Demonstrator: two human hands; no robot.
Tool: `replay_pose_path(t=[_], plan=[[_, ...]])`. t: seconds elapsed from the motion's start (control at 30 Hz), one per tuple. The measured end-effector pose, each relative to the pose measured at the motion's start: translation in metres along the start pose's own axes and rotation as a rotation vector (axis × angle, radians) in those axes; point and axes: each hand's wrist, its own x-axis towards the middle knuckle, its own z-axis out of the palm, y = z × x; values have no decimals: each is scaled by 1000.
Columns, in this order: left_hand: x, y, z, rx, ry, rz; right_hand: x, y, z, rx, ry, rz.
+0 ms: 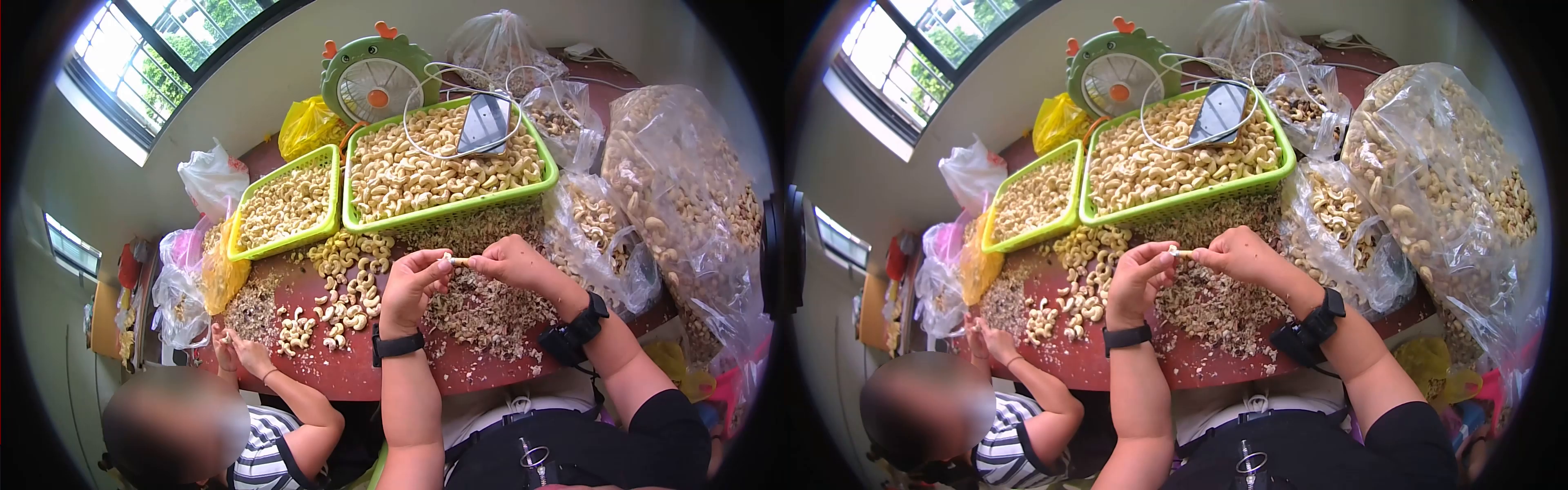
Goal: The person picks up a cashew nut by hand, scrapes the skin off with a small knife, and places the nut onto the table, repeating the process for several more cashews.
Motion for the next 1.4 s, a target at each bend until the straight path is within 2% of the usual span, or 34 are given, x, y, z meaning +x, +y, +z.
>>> replay_pose_path(t=[0.13, 0.2, 0.3, 0.43, 0.77, 0.87, 0.93, 1.17, 1.27, 1.4], plan=[[0, 1, -6, -37, -73, -81, 0, 1, -2, 18, 66, 1], [0, 0, -1, 23, -3, -45, -1, 1, -2, 75, 39, 13], [-1, -2, 5, -15, 8, 79, 0, 0, -3, 72, 5, 16], [0, -3, 3, -35, -2, 150, -2, -3, -3, 46, -17, 10], [-1, -3, 5, -51, -5, 182, 0, 1, 2, 11, -16, -32], [-1, -2, 4, -11, 2, 143, 1, 3, 1, 23, 23, -14], [-2, 1, 7, 39, 90, 35, 3, 6, 1, -12, 28, -17], [-4, 5, 5, 30, 107, -75, 2, 0, 0, -42, 8, 29], [-4, 5, 1, -12, 33, -105, 1, 2, 0, 1, 49, 30], [-1, 0, 4, 7, 61, -41, 0, 0, -3, 21, 54, 35]])
